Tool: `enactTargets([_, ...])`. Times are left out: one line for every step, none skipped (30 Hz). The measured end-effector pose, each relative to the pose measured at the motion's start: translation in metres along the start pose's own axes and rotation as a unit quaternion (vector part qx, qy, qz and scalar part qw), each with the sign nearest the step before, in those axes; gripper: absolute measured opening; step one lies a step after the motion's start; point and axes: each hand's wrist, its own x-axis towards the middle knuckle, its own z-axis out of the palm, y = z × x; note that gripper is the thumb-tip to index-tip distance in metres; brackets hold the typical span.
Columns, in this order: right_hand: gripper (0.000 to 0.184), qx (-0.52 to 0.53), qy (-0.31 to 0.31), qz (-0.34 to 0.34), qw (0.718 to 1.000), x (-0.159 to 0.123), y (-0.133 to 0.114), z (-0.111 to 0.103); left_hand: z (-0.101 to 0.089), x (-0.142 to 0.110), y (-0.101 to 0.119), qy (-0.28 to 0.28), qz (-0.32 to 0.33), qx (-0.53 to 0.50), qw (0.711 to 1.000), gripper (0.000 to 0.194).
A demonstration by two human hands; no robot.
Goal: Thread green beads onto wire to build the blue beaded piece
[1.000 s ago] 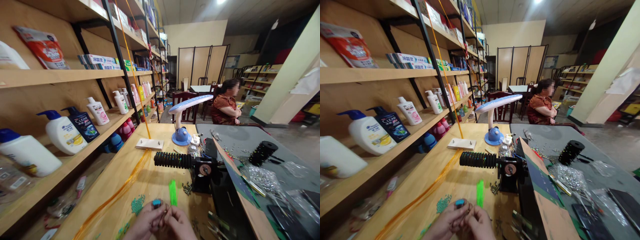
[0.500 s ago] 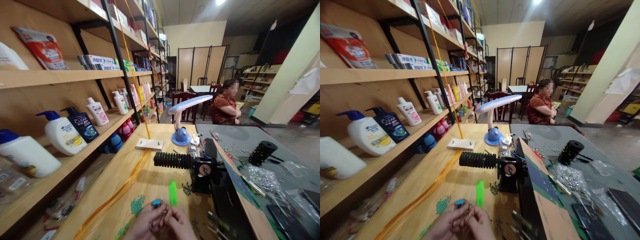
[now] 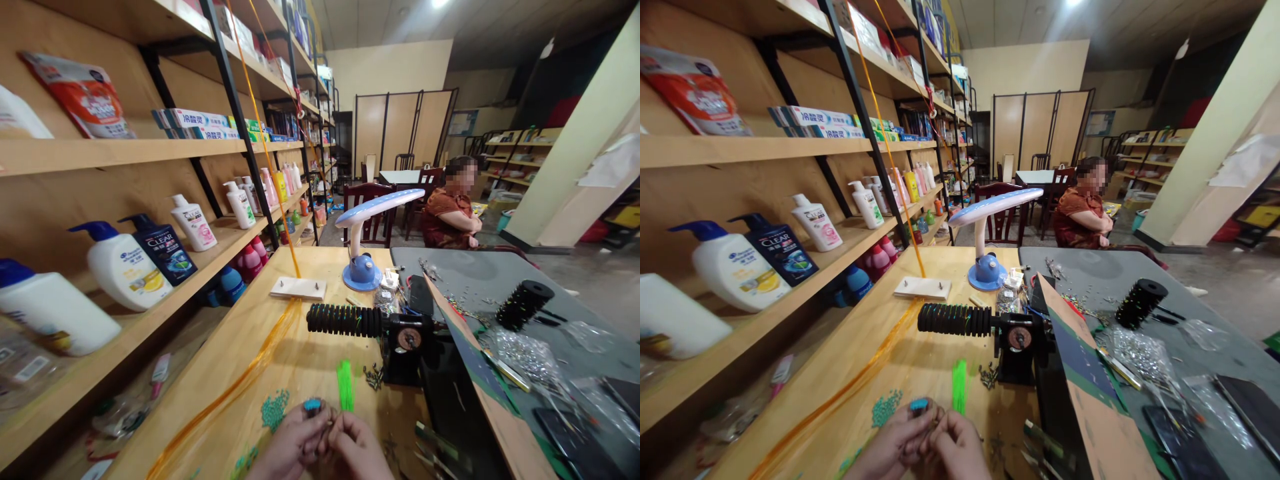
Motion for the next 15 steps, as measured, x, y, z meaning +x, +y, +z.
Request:
enactTargets([0.036,-0.007,0.013,0.002,1.0,0.001,0.002,-0.001,0.0,0.0,0.0,0.003,-0.002,-0.001,1.0,0.042])
enactTargets([0.037,-0.014,0.029,0.002,0.999,0.001,0.004,-0.002,0.0,0.0,-0.001,0.007,-0.005,-0.002,1.0,0.042])
enactTargets([0.038,-0.021,0.043,0.0,0.999,0.002,0.005,-0.003,-0.001,0.0,-0.001,0.01,-0.007,-0.002,1.0,0.042])
enactTargets([0.039,-0.026,0.05,-0.003,0.998,0.002,0.007,-0.004,-0.001,0.0,-0.001,0.012,-0.009,-0.003,1.0,0.042])
enactTargets([0.037,-0.029,0.048,-0.004,0.998,0.002,0.007,-0.005,-0.001,0.0,-0.001,0.013,-0.009,-0.004,1.0,0.042])
enactTargets([0.035,-0.029,0.04,-0.006,0.999,0.002,0.008,-0.005,0.0,0.0,-0.001,0.014,-0.01,-0.005,1.0,0.042])
enactTargets([0.032,-0.027,0.029,-0.005,0.999,0.002,0.008,-0.005,0.0,0.0,-0.001,0.016,-0.011,-0.008,1.0,0.042])
enactTargets([0.03,-0.019,0.02,-0.006,1.0,0.002,0.009,-0.005,0.0,0.0,-0.001,0.019,-0.014,-0.011,1.0,0.043])
enactTargets([0.029,-0.006,0.015,-0.008,1.0,0.002,0.01,-0.004,0.0,0.0,-0.001,0.022,-0.015,-0.014,1.0,0.043])
enactTargets([0.029,0.01,0.013,-0.01,1.0,0.003,0.011,-0.004,0.001,0.0,0.0,0.025,-0.016,-0.016,0.999,0.043])
enactTargets([0.029,0.024,0.013,-0.012,1.0,0.003,0.012,-0.003,0.001,0.0,0.0,0.025,-0.015,-0.017,0.999,0.043])
enactTargets([0.03,0.038,0.014,-0.015,0.999,0.004,0.013,-0.002,0.001,0.0,0.001,0.024,-0.014,-0.017,0.999,0.042])
enactTargets([0.031,0.048,0.014,-0.016,0.999,0.004,0.014,-0.002,0.002,0.0,0.001,0.022,-0.012,-0.015,1.0,0.042])
enactTargets([0.032,0.051,0.019,-0.017,0.998,0.005,0.014,-0.001,0.003,0.0,0.002,0.019,-0.01,-0.011,1.0,0.042])
enactTargets([0.033,0.046,0.026,-0.017,0.998,0.004,0.013,-0.001,0.004,-0.001,0.002,0.017,-0.009,-0.006,1.0,0.043])
